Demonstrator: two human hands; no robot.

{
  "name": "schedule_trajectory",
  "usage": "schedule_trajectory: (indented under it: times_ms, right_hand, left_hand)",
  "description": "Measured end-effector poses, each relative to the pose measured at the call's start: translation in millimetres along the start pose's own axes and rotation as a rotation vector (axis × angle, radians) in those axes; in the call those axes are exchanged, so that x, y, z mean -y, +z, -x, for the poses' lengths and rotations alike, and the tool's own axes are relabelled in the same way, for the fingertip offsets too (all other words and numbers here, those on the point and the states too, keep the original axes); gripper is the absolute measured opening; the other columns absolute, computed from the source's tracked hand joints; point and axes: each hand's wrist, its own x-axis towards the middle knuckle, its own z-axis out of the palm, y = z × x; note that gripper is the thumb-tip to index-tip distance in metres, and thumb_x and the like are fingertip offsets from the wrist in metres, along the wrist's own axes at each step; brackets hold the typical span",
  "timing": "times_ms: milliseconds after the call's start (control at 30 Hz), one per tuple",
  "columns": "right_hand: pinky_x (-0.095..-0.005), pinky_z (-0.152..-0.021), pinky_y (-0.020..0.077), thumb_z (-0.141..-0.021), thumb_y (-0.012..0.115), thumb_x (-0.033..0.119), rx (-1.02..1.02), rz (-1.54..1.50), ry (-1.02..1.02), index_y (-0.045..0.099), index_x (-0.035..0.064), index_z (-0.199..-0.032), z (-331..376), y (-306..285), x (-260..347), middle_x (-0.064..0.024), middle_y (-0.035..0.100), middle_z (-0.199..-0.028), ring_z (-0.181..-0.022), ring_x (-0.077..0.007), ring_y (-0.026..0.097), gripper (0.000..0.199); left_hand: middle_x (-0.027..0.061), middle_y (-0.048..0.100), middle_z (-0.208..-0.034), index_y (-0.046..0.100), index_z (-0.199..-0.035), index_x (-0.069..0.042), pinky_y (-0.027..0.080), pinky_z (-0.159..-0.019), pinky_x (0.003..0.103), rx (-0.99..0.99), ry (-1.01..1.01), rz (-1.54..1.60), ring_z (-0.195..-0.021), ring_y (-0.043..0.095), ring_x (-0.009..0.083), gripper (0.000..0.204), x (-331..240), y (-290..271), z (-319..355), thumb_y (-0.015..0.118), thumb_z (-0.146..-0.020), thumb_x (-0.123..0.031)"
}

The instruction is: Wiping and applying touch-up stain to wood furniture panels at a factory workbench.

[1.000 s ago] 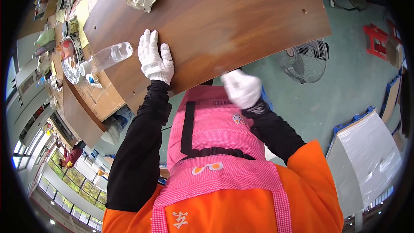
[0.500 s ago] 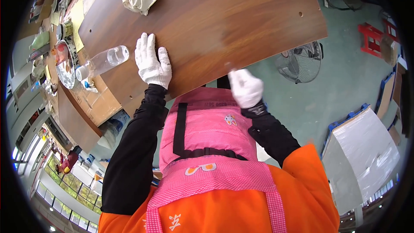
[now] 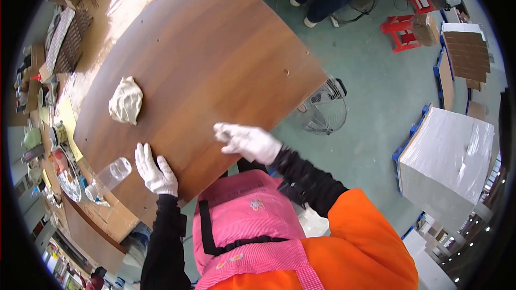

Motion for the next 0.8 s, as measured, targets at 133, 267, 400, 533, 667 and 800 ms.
schedule_trajectory:
  times_ms: [133, 267, 400, 533, 667, 800]
  right_hand:
    - [-0.0481, -0.108, 0.0481, -0.109, 0.051, 0.036, -0.118, -0.302, -0.509, 0.050, 0.0040, -0.144, -21, -133, 129, -0.0130, 0.055, -0.146, -0.131, -0.0295, 0.054, 0.048]
    - [-0.0367, -0.079, 0.0576, -0.107, 0.057, 0.027, -1.157, 0.238, -0.650, 0.064, 0.0037, -0.113, -10, -268, 222, -0.0096, 0.069, -0.107, -0.095, -0.0193, 0.067, 0.025]
    - [-0.0249, -0.055, 0.0475, -0.105, 0.057, 0.021, -0.741, 0.803, -0.294, 0.063, 0.0042, -0.106, -62, -139, 240, -0.0021, 0.063, -0.080, -0.063, -0.0081, 0.057, 0.018]
    - [-0.0281, -0.061, 0.0487, -0.100, 0.054, 0.019, -0.690, 1.149, -0.292, 0.066, 0.0049, -0.117, -119, -129, 283, -0.0012, 0.065, -0.075, -0.062, -0.0093, 0.059, 0.025]
    - [-0.0218, -0.056, 0.0419, -0.104, 0.060, 0.022, -0.559, 1.168, -0.389, 0.065, 0.0067, -0.126, -149, -109, 314, 0.0015, 0.064, -0.082, -0.061, -0.0041, 0.051, 0.027]
    - [-0.0277, -0.072, 0.0519, -0.095, 0.055, 0.008, -0.517, 1.462, -0.475, 0.064, 0.0036, -0.129, -169, -86, 345, -0.0060, 0.072, -0.095, -0.074, -0.0110, 0.062, 0.036]
  left_hand:
    - [0.0186, 0.049, -0.157, 0.053, -0.148, -0.004, 0.031, -0.122, 0.051, -0.015, -0.041, -0.022, -0.147, 0.042, 0.0408, 0.050, 6, 1, 3, 0.053, -0.101, -0.021]
    - [0.0189, 0.048, -0.157, 0.053, -0.148, -0.004, 0.029, -0.123, 0.053, 0.022, -0.059, -0.003, -0.147, 0.040, 0.0423, 0.052, -2, 3, 0, 0.053, -0.101, -0.025]
    - [0.0185, 0.047, -0.158, 0.053, -0.148, -0.004, 0.026, -0.124, 0.054, 0.044, -0.093, -0.041, -0.148, 0.039, 0.0420, 0.053, 8, -3, 6, 0.054, -0.099, -0.023]
    - [0.0185, 0.046, -0.159, 0.052, -0.149, -0.005, 0.027, -0.124, 0.054, 0.040, -0.092, -0.045, -0.148, 0.039, 0.0421, 0.054, 5, 1, 0, 0.054, -0.098, -0.023]
    - [0.0188, 0.046, -0.159, 0.050, -0.150, -0.005, 0.026, -0.124, 0.055, 0.064, -0.074, -0.026, -0.149, 0.039, 0.0404, 0.056, -2, -4, -6, 0.056, -0.096, -0.020]
    - [0.0185, 0.045, -0.159, 0.050, -0.150, -0.005, 0.026, -0.125, 0.054, 0.083, -0.098, -0.036, -0.149, 0.038, 0.0408, 0.057, -3, -2, -3, 0.056, -0.096, -0.020]
